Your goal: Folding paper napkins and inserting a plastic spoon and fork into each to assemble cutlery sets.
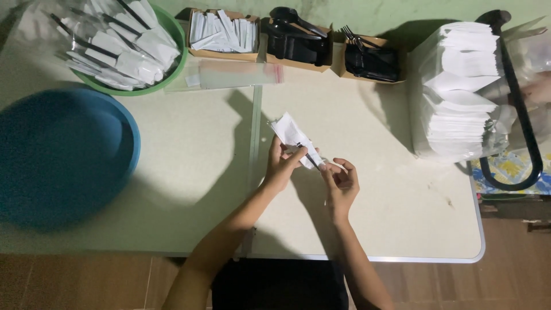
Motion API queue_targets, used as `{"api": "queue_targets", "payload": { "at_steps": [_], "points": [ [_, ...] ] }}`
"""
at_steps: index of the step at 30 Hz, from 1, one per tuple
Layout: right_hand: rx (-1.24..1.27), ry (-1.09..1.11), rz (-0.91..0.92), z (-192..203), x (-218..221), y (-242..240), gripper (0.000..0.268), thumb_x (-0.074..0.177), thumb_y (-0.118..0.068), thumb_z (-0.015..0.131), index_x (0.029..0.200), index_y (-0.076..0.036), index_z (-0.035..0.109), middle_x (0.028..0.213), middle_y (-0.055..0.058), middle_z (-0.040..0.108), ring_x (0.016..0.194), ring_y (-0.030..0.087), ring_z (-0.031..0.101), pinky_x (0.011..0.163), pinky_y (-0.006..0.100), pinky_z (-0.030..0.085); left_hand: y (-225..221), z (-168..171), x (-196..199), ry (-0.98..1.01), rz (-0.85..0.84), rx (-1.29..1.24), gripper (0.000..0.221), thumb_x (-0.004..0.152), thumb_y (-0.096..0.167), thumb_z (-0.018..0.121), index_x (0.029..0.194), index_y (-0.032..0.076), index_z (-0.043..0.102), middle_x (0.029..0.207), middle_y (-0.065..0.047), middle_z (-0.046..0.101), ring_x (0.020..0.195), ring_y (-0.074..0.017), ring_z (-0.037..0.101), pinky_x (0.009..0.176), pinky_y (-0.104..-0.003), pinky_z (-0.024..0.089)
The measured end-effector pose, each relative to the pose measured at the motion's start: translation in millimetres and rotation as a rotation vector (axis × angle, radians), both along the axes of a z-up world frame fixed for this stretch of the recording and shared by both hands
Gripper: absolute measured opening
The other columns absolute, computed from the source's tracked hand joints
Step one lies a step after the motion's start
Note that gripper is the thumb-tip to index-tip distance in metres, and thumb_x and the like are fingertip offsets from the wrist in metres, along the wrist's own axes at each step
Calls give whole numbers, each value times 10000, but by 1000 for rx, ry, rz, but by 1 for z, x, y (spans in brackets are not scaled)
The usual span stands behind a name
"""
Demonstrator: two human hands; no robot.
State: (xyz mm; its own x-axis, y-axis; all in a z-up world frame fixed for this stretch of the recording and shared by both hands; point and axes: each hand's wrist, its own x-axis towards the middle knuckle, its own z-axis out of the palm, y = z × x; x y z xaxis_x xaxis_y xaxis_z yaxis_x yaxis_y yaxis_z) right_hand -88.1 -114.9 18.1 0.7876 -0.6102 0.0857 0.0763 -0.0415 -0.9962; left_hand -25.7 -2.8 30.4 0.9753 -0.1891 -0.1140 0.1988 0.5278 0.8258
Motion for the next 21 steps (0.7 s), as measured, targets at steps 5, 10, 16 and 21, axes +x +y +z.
{"api": "queue_targets", "payload": {
  "at_steps": [5,10,16,21],
  "points": [
    [-60,-14,-38,-2,1,-4,404,821,-124,897,1102,-104,608,813,43,745,719,72,566,705,209,360,3,10,-3,31,-55,-38,747,891,130,771,1481,35,323,1239,-207,471,1186,-426,602,932,-620,570],
    [-144,-27,-22,-13,3,-15,423,832,-172,902,1145,-113,624,982,7,657,890,125,510,773,255,388,5,-10,5,78,-72,-67,661,891,108,787,1429,67,406,1168,-125,482,1126,-335,635,902,-571,618],
    [-49,28,215,-8,7,-19,192,953,-114,746,1116,-16,724,992,103,708,926,163,632,822,302,533,0,-22,7,131,-122,-97,594,897,127,789,1375,60,442,1137,-81,472,1090,-260,635,904,-515,629],
    [-153,109,270,-24,10,-36,177,976,-161,711,984,-2,634,1206,156,552,1014,301,628,884,472,542,1,-33,8,152,-161,-82,564,878,144,814,1324,79,476,1129,-89,503,1058,-269,651,885,-502,638]
  ]
}}
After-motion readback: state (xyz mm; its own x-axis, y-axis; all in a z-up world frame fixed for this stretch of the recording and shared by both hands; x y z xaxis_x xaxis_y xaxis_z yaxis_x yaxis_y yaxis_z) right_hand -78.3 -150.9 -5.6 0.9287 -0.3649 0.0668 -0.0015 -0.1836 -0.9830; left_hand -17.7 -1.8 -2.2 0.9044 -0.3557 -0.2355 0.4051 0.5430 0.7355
